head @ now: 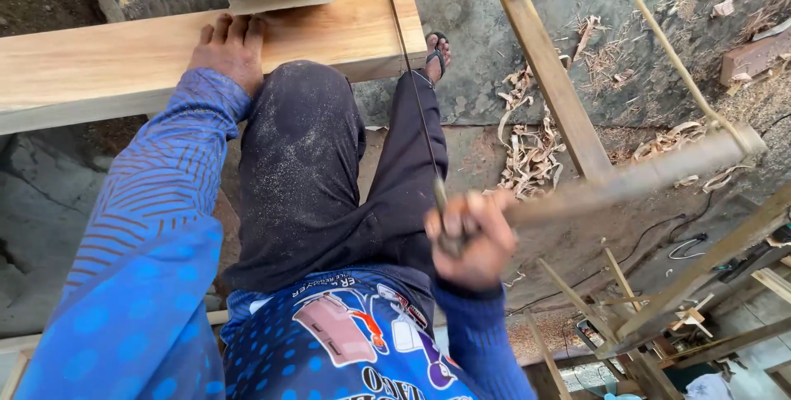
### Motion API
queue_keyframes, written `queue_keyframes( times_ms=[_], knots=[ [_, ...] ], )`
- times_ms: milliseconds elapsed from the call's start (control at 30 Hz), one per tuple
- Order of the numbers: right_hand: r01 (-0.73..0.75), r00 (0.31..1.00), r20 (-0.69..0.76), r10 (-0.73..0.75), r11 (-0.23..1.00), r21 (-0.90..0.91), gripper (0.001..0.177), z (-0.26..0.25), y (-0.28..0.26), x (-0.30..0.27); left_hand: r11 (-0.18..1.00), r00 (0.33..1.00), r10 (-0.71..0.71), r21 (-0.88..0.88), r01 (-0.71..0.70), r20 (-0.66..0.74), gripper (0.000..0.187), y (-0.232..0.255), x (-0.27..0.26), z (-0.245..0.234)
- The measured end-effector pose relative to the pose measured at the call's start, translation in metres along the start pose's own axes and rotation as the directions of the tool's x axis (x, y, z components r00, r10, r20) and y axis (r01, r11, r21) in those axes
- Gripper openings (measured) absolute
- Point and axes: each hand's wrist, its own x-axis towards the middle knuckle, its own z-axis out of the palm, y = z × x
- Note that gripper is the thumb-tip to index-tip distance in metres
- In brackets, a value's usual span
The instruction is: Using a traditional frame saw to cut a piece of lumber while sitting on the ground.
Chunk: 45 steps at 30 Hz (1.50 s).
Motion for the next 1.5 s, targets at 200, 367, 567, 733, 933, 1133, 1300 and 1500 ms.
queue_keyframes(
  times_ms=[200, 367, 567, 733, 933, 1133, 1300, 1500],
  knots=[
    [-0.009, 0.997, -0.077, 0.005, 0.999, -0.050, 0.023, 0.025, 0.041, 0.091, 1.000, 1.000, -0.020, -0.010, 0.020, 0.008, 0.054, 0.002, 0.003, -0.008],
    [0.007, 0.999, -0.045, -0.010, 0.998, -0.063, 0.026, 0.007, 0.022, 0.040, 0.998, 1.000, -0.018, -0.054, 0.018, -0.002, 0.060, -0.008, 0.005, 0.015],
    [0.008, 0.998, -0.060, -0.012, 0.998, -0.054, 0.019, 0.011, -0.023, -0.044, 0.999, 1.000, -0.023, -0.045, 0.022, -0.006, 0.051, -0.006, 0.004, 0.012],
    [0.012, 1.000, -0.014, -0.012, 0.999, -0.030, 0.016, 0.001, -0.025, -0.053, 0.999, 0.999, 0.012, 0.030, -0.010, -0.046, 0.044, -0.005, 0.002, 0.012],
    [-0.017, 1.000, 0.005, 0.018, 1.000, -0.011, 0.026, 0.008, 0.050, 0.096, 0.999, 1.000, -0.009, -0.037, 0.007, -0.029, 0.047, -0.004, 0.004, -0.001],
    [-0.023, 0.997, -0.079, 0.020, 0.999, -0.044, 0.024, 0.005, 0.058, 0.109, 0.999, 0.999, -0.009, -0.037, 0.008, -0.048, 0.048, -0.005, -0.002, 0.020],
    [-0.005, 1.000, -0.021, 0.004, 1.000, -0.020, 0.021, 0.001, 0.022, 0.032, 0.996, 1.000, -0.023, -0.089, 0.021, -0.018, 0.045, -0.004, 0.000, 0.010],
    [0.012, 1.000, -0.025, -0.012, 1.000, -0.019, 0.014, -0.001, -0.025, -0.054, 1.000, 0.998, 0.005, -0.029, -0.007, -0.057, 0.050, -0.004, 0.002, 0.005]
  ],
)
